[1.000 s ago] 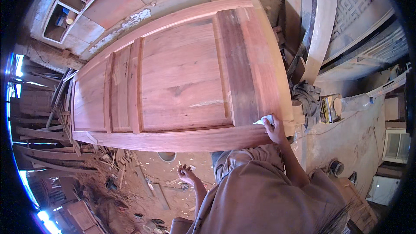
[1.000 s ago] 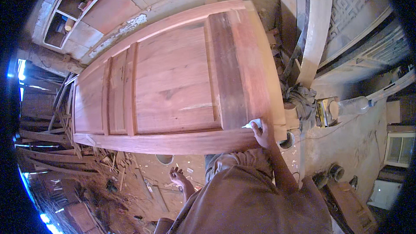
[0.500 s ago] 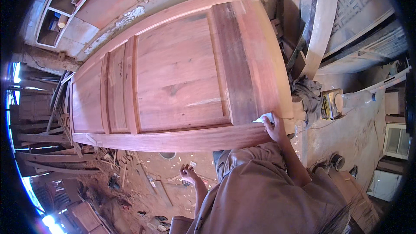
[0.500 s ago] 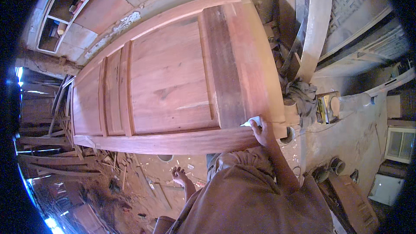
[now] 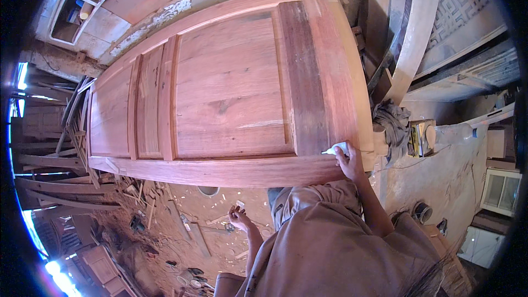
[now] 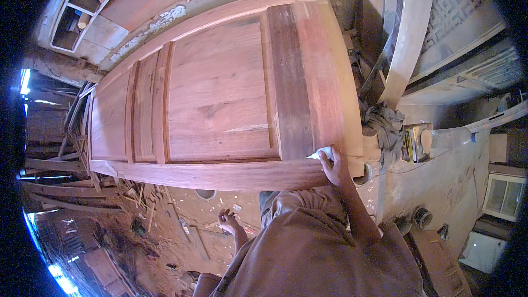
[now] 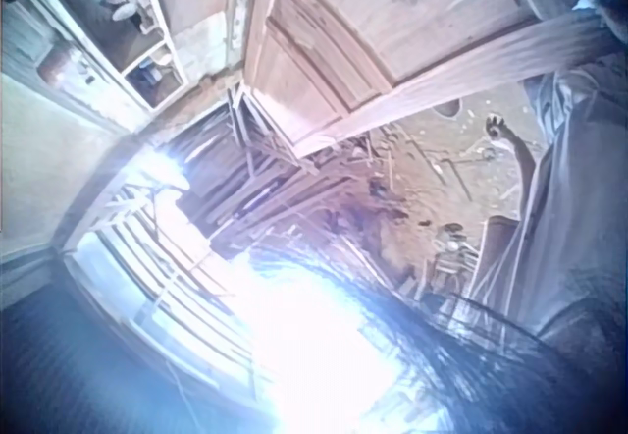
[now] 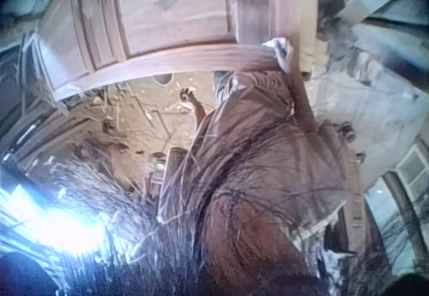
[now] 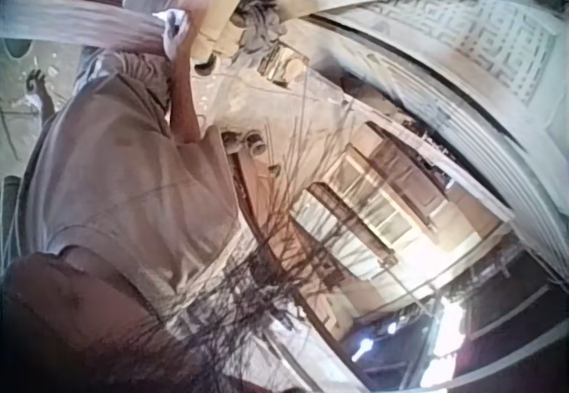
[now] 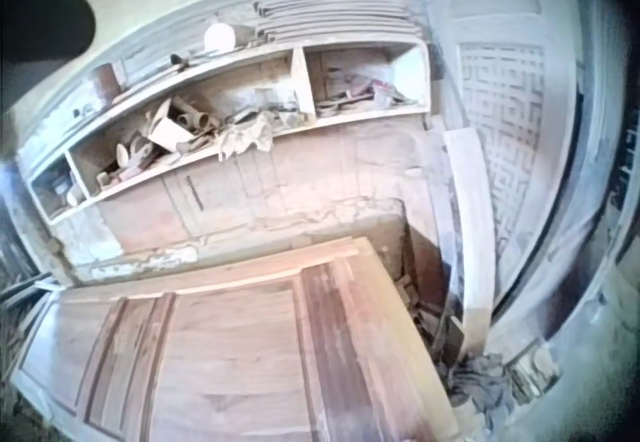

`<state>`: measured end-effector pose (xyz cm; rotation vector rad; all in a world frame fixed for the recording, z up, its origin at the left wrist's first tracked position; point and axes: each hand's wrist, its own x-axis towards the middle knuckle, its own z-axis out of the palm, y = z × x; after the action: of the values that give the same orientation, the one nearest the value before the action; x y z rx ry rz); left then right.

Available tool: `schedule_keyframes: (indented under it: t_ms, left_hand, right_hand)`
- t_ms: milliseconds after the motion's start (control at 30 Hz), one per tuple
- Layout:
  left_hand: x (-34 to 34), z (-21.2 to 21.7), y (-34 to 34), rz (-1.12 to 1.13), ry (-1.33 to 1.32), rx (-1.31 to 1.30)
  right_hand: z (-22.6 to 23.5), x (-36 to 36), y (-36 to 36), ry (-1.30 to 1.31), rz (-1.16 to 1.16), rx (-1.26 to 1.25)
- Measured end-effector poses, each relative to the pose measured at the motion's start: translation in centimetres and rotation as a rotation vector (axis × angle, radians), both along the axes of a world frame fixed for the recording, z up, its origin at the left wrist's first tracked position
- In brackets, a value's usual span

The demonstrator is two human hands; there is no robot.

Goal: The person rubs the surface of a wood door panel by hand, applies adhesive from a tube to various points on the panel surface, and then wipes the adhesive across the wood using a small cloth.

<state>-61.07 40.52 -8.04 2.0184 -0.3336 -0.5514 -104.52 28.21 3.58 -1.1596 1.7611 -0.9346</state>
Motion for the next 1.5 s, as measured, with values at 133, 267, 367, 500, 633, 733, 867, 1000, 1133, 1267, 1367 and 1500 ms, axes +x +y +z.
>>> schedule_keyframes:
  t_ms: [133,267,367,500,633,733,867,1000,1133,1267,1367,1500]
  left_hand:
    - [-0.4,0.1,0.5,0.019,0.054,0.002]
    - [-0.2,0.2,0.7,0.035,0.050,-0.001]
    - [-0.4,0.2,0.5,0.035,0.065,0.016]
    - [-0.6,0.1,0.2,0.012,0.067,-0.001]
    - [-0.2,-0.3,0.3,0.026,0.055,-0.036]
    - [-0.1,-0.4,0.4,0.016,0.057,-0.019]
    - [-0.2,-0.7,0.6,0.001,0.040,-0.040]
    - [-0.4,-0.7,0.4,0.003,0.018,-0.062]
    - [-0.7,-0.2,0.5,-0.004,0.039,0.012]
    - [-0.8,0.2,0.4,-0.015,0.000,0.015]
    - [-0.8,0.3,0.3,-0.010,0.027,0.015]
    - [-0.8,0.3,0.1,-0.014,0.041,0.000]
  right_hand:
    - [0.1,-0.2,-0.1,-0.024,-0.008,0.029]
    - [0.1,0.3,-0.3,-0.033,0.004,0.020]
    - [0.3,0.3,-0.3,-0.019,-0.010,0.024]
    - [-0.1,0.1,-0.3,0.032,0.010,-0.012]
    - [-0.4,0.2,-0.3,0.042,0.016,-0.033]
    - [-0.4,0.1,-0.3,0.049,0.020,-0.026]
    - [0.3,0.3,-0.3,-0.013,-0.011,-0.009]
    - [0.2,0.3,-0.3,0.023,-0.003,-0.012]
    - [0.1,0.4,-0.2,0.031,-0.008,-0.001]
    - [0.5,0.5,-0.2,0.000,-0.019,0.014]
    - [0.3,0.4,-0.2,-0.002,-0.004,0.023]
    - [-0.2,0.0,-0.2,-0.250,-0.116,-0.013]
